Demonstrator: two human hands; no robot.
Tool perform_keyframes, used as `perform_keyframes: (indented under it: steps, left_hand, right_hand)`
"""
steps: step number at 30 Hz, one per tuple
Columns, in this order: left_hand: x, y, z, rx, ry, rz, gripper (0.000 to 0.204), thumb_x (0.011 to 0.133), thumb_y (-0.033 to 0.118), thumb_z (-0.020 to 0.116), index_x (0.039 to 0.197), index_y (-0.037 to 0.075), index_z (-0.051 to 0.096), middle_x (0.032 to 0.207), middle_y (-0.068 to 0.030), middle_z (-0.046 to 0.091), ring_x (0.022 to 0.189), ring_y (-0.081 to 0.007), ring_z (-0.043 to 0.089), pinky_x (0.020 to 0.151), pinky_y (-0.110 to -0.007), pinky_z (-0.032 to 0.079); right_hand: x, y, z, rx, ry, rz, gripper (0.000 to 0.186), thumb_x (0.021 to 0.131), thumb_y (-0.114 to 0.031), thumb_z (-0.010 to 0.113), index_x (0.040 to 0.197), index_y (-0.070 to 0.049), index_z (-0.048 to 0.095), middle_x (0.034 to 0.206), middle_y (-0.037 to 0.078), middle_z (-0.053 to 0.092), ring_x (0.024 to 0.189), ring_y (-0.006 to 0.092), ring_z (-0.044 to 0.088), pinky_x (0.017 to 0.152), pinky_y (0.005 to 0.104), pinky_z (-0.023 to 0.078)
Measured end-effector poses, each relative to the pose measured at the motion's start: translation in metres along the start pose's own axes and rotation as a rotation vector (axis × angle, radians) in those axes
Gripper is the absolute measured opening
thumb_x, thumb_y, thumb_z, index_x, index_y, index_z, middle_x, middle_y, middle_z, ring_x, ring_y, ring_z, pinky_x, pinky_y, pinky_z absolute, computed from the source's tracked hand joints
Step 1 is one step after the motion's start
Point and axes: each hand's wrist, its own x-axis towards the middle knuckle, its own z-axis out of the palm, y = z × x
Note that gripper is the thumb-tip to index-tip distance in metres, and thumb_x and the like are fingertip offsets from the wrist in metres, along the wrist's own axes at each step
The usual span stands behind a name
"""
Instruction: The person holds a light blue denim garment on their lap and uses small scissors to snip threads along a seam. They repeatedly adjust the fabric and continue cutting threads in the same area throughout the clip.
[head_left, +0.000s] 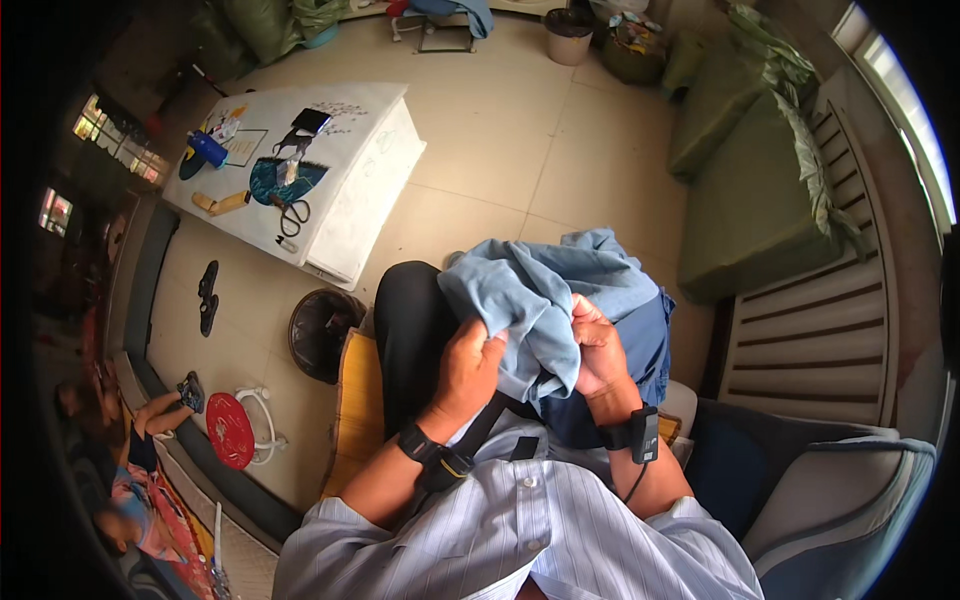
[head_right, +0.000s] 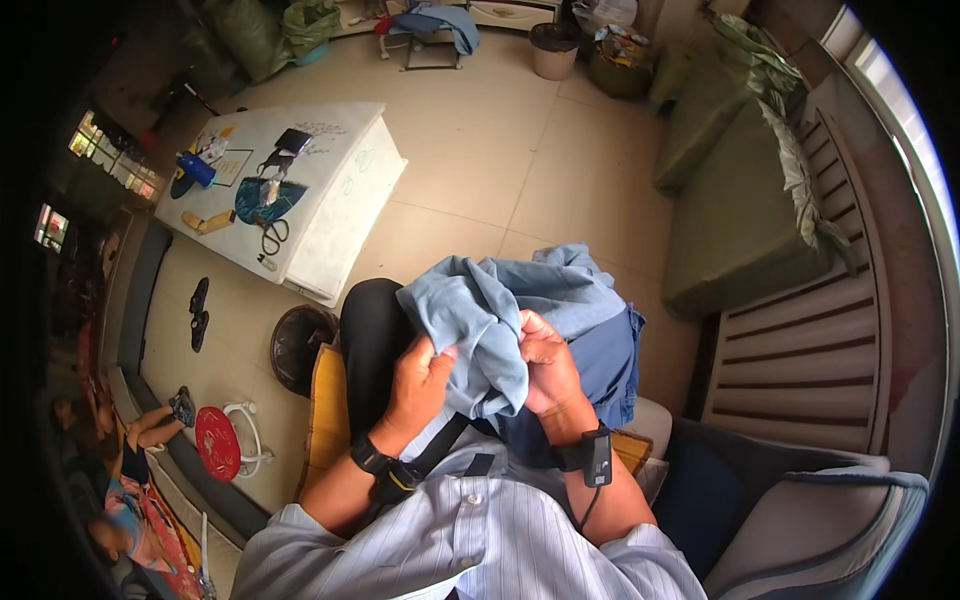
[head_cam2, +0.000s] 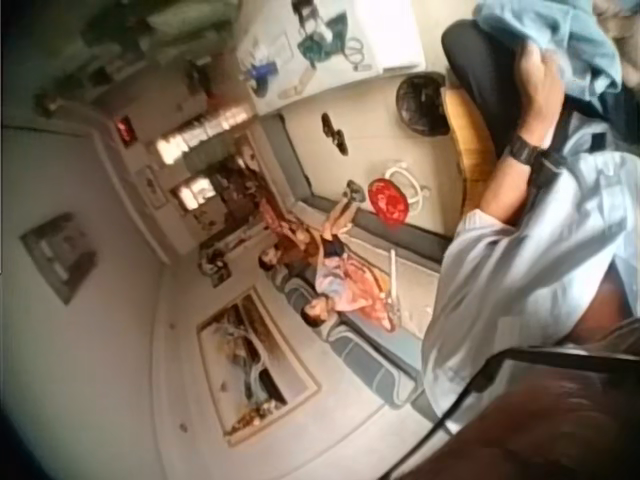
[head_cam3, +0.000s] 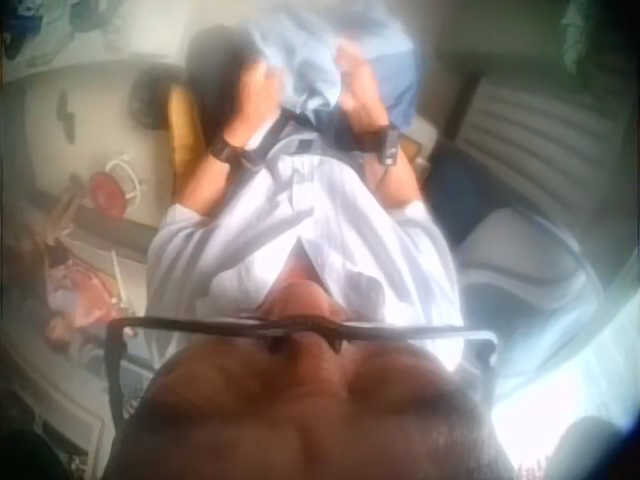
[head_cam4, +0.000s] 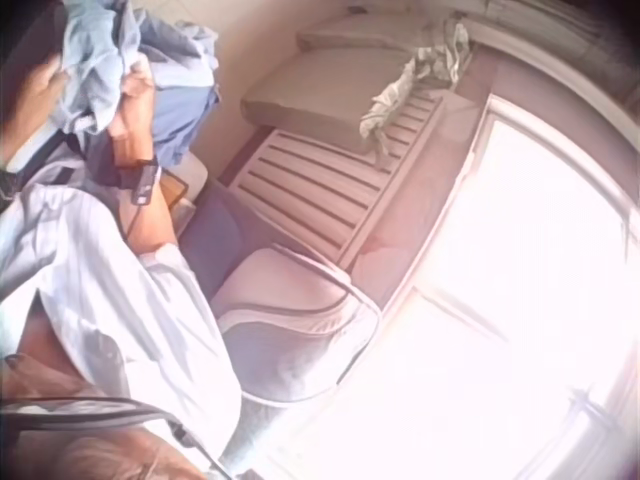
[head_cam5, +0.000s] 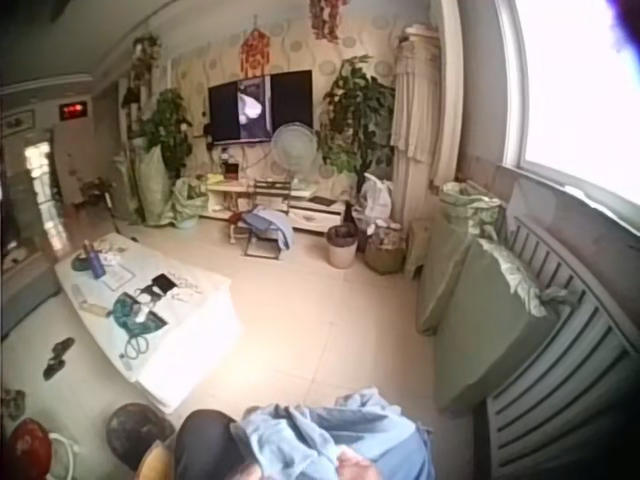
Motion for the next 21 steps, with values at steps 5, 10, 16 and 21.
perform_keyframes:
  steps: [5, 10, 16, 21]
  left_hand:
    - [0.008, 0.004, -0.023, -1.282, 0.039, -0.394, 0.04, 0.107, 0.023, 0.056, 0.143, 0.004, 0.058, 0.137, -0.0091, 0.066, 0.127, -0.0232, 0.063, 0.112, -0.04, 0.047]
    - [0.013, 0.015, -0.032, -1.437, -0.031, -0.423, 0.049, 0.109, 0.036, 0.051, 0.147, 0.006, 0.055, 0.149, -0.0091, 0.06, 0.138, -0.0275, 0.055, 0.12, -0.047, 0.039]
    - [0.014, 0.006, -0.036, -1.464, -0.007, -0.49, 0.05, 0.11, 0.039, 0.048, 0.146, 0.006, 0.057, 0.147, -0.0093, 0.062, 0.135, -0.0281, 0.057, 0.119, -0.046, 0.041]
    - [0.01, 0.02, -0.031, -1.444, 0.036, -0.559, 0.046, 0.109, 0.04, 0.052, 0.139, 0.008, 0.062, 0.137, -0.0074, 0.068, 0.127, -0.0251, 0.064, 0.113, -0.044, 0.047]
  right_hand:
    - [0.0, -0.001, -0.009, 0.055, 0.155, 0.072, 0.026, 0.087, 0.007, 0.056, 0.109, 0.001, 0.066, 0.109, 0.016, 0.074, 0.093, 0.0256, 0.074, 0.084, 0.0384, 0.063]
    - [0.0, -0.001, -0.008, -0.234, 0.271, 0.021, 0.023, 0.092, 0.01, 0.052, 0.107, 0.001, 0.066, 0.104, 0.014, 0.072, 0.087, 0.022, 0.072, 0.078, 0.0354, 0.061]
    - [-0.037, -0.022, 0.066, -1.392, 0.249, -0.636, 0.015, 0.092, -0.006, 0.071, 0.105, -0.001, 0.066, 0.095, 0.01, 0.065, 0.083, 0.0226, 0.063, 0.075, 0.0342, 0.052]
    - [-0.035, -0.015, 0.101, -1.945, -0.168, -0.633, 0.03, 0.077, -0.008, 0.079, 0.105, -0.003, 0.07, 0.095, 0.016, 0.064, 0.082, 0.035, 0.061, 0.076, 0.0408, 0.053]
